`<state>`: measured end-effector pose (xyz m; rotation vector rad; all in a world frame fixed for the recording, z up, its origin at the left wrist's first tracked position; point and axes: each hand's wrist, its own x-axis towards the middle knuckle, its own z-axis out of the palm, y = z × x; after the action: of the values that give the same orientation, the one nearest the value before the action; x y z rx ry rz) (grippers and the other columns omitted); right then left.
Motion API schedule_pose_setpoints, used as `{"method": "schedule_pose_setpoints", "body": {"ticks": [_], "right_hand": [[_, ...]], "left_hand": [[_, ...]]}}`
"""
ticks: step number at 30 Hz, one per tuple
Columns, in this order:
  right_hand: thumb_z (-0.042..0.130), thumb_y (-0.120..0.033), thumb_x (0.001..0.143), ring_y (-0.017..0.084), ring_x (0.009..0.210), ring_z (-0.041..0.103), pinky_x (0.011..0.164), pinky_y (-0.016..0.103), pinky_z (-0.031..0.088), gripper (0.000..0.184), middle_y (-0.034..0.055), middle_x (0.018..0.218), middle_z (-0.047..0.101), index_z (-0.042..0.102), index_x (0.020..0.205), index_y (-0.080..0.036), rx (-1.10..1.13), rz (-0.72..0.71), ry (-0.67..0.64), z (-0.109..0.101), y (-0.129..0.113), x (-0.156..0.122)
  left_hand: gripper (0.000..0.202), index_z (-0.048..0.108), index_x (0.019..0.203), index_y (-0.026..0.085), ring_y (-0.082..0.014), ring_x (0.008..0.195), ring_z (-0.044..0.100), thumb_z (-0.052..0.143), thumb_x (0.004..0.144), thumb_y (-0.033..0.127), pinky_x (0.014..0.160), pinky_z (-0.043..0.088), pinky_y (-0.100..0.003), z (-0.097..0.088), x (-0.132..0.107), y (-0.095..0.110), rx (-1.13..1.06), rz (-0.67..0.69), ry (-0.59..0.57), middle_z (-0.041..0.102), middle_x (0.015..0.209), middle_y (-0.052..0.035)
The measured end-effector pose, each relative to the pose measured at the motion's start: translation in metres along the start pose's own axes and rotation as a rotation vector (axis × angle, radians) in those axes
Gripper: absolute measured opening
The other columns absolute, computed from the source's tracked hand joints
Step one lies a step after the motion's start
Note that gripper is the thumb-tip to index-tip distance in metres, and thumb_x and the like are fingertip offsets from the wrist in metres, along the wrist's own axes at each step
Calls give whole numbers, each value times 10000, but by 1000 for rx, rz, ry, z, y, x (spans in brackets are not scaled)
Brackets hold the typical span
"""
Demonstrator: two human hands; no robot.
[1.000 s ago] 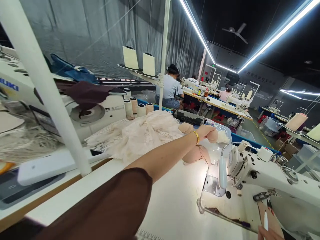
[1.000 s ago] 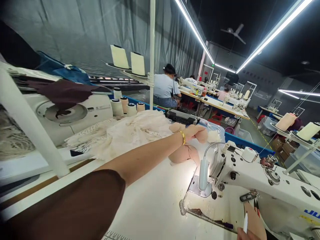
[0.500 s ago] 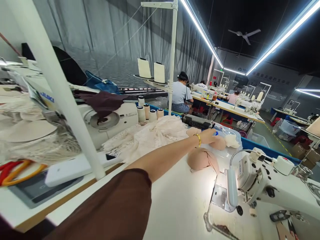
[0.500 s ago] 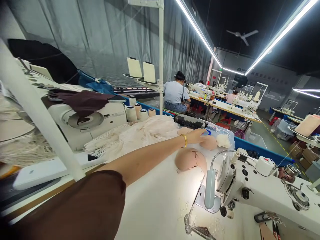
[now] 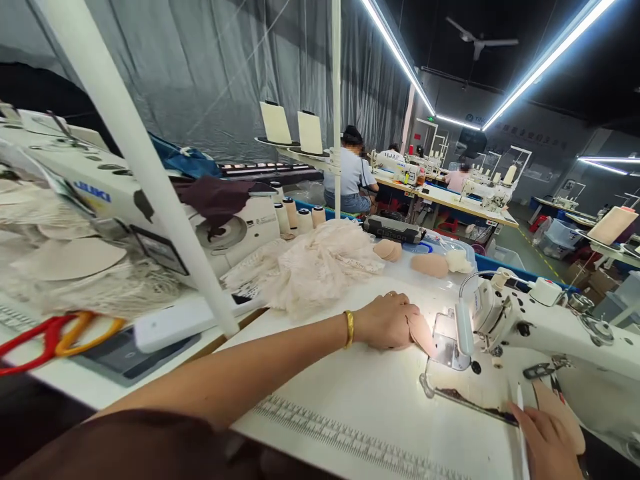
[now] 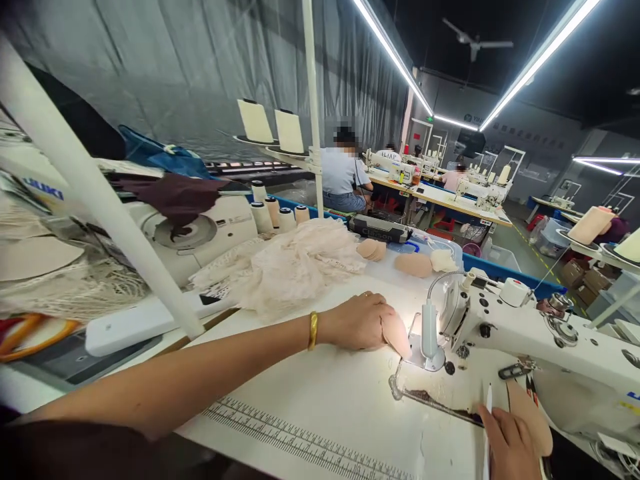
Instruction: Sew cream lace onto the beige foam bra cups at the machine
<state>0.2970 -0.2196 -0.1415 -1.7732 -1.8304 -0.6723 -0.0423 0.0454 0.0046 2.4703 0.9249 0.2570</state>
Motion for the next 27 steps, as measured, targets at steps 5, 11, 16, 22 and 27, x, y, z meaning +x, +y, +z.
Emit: {"method": "schedule_pose_setpoints", "body": {"ticks": [5, 11, 16, 22, 27], "right_hand": [[481, -101, 945, 330, 956, 663, 832, 495, 557, 522, 114, 1068, 744, 616, 1417, -278, -4, 5, -1, -33, -29, 36], [498, -194, 1069, 261, 1097, 645, 926, 413, 564, 313, 85, 1172, 711, 592, 1357, -276, 526, -65, -112, -47, -142, 87], [579, -254, 1048, 284, 1112, 628, 948, 441, 553, 334, 94, 1217, 708, 581, 1382, -256, 626, -76, -170, -19, -195, 122], [746, -236, 914, 302, 970, 608, 875, 483, 518, 447, 72, 1109, 718, 618, 1342, -257, 547, 82, -262, 8, -212, 145], [720, -206, 875, 284, 968, 610, 881, 465, 524, 384, 37, 975, 663, 655, 1248, -271, 747, 259, -372, 8, -212, 143]], "left_hand": [[689, 643, 1371, 263, -396, 1276, 569, 800, 751, 518, 1073, 460, -538, 10, -51, 13, 96, 103, -36, 610, 1439, -122], [1001, 387, 1614, 313, -419, 1562, 301, 805, 783, 682, 1271, 254, -588, -4, -94, -19, -50, 223, 79, 419, 1663, -118], [1005, 370, 1607, 227, -421, 1505, 398, 816, 805, 635, 1243, 317, -602, 5, -118, -44, -114, 147, 84, 445, 1630, -173], [824, 479, 1514, 254, -375, 1402, 517, 850, 818, 493, 1184, 409, -551, 17, -116, -49, -167, 172, 126, 558, 1509, -146], [1018, 399, 1573, 225, -394, 1428, 477, 892, 746, 554, 1201, 373, -551, 9, -111, -60, -233, 126, 20, 498, 1556, -177]]}}
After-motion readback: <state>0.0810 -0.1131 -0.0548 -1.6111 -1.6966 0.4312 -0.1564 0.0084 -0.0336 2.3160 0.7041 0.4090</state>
